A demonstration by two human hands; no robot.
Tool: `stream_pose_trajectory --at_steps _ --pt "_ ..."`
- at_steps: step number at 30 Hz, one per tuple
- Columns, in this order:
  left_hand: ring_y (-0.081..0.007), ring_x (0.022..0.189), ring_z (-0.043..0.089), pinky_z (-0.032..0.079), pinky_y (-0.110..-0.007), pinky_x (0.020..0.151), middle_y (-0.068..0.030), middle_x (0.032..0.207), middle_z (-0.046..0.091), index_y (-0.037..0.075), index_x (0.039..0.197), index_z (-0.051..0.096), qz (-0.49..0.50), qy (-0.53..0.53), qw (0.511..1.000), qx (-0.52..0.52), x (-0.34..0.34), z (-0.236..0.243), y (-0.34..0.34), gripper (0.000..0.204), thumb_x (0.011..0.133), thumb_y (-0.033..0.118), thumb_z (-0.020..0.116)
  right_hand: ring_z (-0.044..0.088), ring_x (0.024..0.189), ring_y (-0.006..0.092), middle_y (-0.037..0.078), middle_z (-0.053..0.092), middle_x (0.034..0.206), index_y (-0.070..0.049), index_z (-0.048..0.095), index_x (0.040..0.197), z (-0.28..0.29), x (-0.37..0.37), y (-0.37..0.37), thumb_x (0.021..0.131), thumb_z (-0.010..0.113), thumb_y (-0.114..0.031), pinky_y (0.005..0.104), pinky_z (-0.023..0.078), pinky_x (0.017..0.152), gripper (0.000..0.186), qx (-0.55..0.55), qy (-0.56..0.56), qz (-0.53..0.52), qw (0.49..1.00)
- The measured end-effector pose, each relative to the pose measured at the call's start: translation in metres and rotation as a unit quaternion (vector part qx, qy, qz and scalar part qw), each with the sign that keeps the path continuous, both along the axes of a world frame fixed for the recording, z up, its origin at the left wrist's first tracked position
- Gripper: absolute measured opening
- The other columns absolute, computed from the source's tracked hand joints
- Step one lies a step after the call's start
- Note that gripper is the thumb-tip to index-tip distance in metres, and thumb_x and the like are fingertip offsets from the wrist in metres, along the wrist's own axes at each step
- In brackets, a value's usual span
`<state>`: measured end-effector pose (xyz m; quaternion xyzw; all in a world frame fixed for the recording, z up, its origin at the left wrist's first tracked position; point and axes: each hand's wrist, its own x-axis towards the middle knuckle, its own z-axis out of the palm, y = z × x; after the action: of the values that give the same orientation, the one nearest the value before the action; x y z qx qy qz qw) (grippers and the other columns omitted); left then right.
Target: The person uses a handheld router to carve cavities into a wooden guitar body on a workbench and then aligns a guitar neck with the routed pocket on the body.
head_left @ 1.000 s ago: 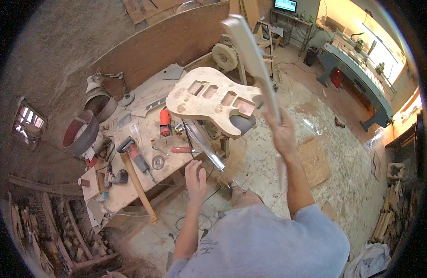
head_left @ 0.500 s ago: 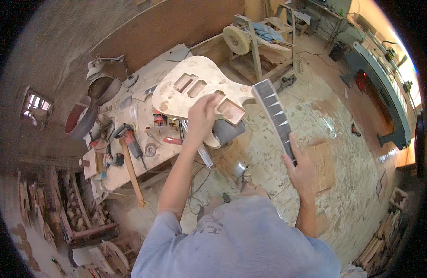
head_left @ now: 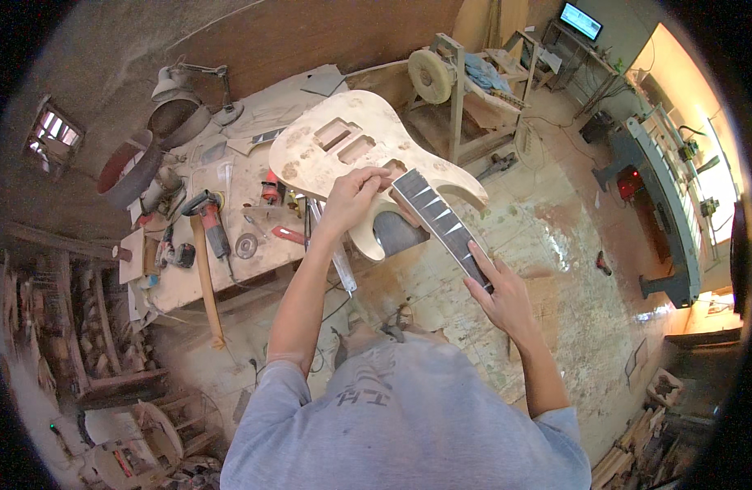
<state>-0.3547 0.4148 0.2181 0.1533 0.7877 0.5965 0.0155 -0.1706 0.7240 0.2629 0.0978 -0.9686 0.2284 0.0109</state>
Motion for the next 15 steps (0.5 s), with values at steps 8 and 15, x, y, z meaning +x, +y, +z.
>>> stream_pose_trajectory --at_steps 8,15 --pt "-0.0171 0.102 0.071 0.053 -0.032 0.093 -0.0113 0.112 0.077 0.003 0.124 0.075 -0.037 0.033 0.997 -0.051 0.000 0.010 -0.008 0.031 0.103 0.016 0.056 0.064 0.082 0.0380 0.020 0.059 0.090 -0.033 0.045 0.160 0.015 -0.009 -0.008 0.098 0.069 -0.035 0.0472 0.053 0.075 0.066 0.026 -0.049 -0.013 0.998" --pt "-0.0251 0.097 0.074 0.055 -0.035 0.089 -0.0157 0.106 0.078 0.005 0.120 0.077 -0.038 -0.022 0.997 -0.063 -0.013 0.008 -0.012 0.034 0.098 0.025 0.060 0.064 0.084 0.0402 0.023 0.061 0.095 -0.032 0.043 0.161 0.021 -0.013 -0.008 0.100 0.067 -0.036 0.0474 0.053 0.079 0.066 0.035 -0.064 0.011 0.997"
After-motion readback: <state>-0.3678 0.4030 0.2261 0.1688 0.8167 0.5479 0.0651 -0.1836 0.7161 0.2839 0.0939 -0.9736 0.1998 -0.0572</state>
